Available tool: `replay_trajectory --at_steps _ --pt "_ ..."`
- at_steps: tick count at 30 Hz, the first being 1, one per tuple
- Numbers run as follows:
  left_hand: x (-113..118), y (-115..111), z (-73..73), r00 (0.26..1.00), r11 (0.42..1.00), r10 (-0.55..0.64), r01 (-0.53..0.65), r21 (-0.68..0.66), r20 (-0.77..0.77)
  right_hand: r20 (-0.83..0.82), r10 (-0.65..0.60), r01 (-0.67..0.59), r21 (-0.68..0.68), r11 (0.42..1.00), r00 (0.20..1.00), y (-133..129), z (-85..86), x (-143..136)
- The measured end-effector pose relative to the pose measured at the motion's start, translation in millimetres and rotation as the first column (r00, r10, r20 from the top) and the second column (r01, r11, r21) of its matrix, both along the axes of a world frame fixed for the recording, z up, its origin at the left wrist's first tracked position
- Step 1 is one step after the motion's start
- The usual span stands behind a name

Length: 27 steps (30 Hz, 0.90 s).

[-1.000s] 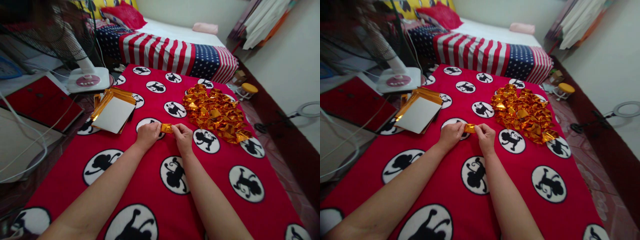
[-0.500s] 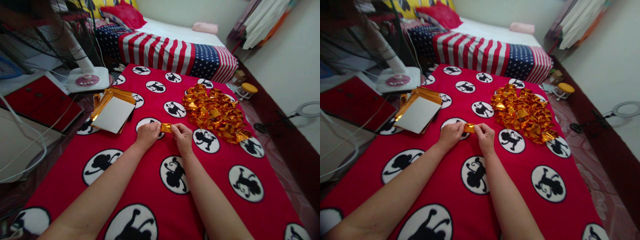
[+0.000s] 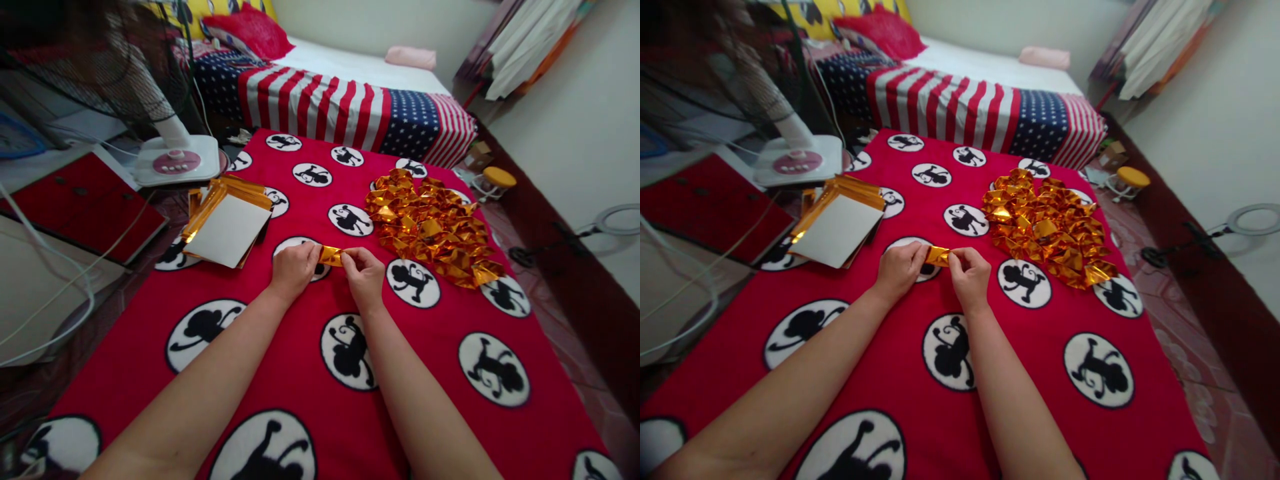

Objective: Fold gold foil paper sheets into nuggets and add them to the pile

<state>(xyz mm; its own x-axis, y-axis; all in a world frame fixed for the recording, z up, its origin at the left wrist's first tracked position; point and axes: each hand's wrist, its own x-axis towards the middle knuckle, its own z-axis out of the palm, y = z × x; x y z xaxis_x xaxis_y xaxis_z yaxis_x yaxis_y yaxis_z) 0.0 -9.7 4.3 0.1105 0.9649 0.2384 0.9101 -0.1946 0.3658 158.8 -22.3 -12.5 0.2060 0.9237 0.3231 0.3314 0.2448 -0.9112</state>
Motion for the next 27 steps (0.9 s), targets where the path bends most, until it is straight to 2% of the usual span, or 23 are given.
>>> replay_trajectory --at_steps 9,15,20,27 --pt "1.2 -1.6 2.9 1.0 1.0 -0.013 0.013 -0.001 -0.004 0.176 -0.023 0.0 0.131 0.991 0.984 -2.8 6.2 1.7" --pt "0.3 -1.3 1.4 0.998 0.998 -0.057 0.057 0.014 0.006 0.233 -0.036 0.003 0.142 0.99 0.972 -3.0 5.2 2.8" --pt "-0.2 0.1 -0.4 0.997 0.997 -0.078 0.077 0.026 0.013 0.215 -0.024 -0.008 0.147 0.989 0.976 -3.2 3.3 3.1" --pt "0.1 -0.4 -0.8 0.996 0.995 -0.091 0.091 0.034 0.004 0.093 0.008 -0.018 0.106 0.994 0.996 -2.3 2.8 3.6"
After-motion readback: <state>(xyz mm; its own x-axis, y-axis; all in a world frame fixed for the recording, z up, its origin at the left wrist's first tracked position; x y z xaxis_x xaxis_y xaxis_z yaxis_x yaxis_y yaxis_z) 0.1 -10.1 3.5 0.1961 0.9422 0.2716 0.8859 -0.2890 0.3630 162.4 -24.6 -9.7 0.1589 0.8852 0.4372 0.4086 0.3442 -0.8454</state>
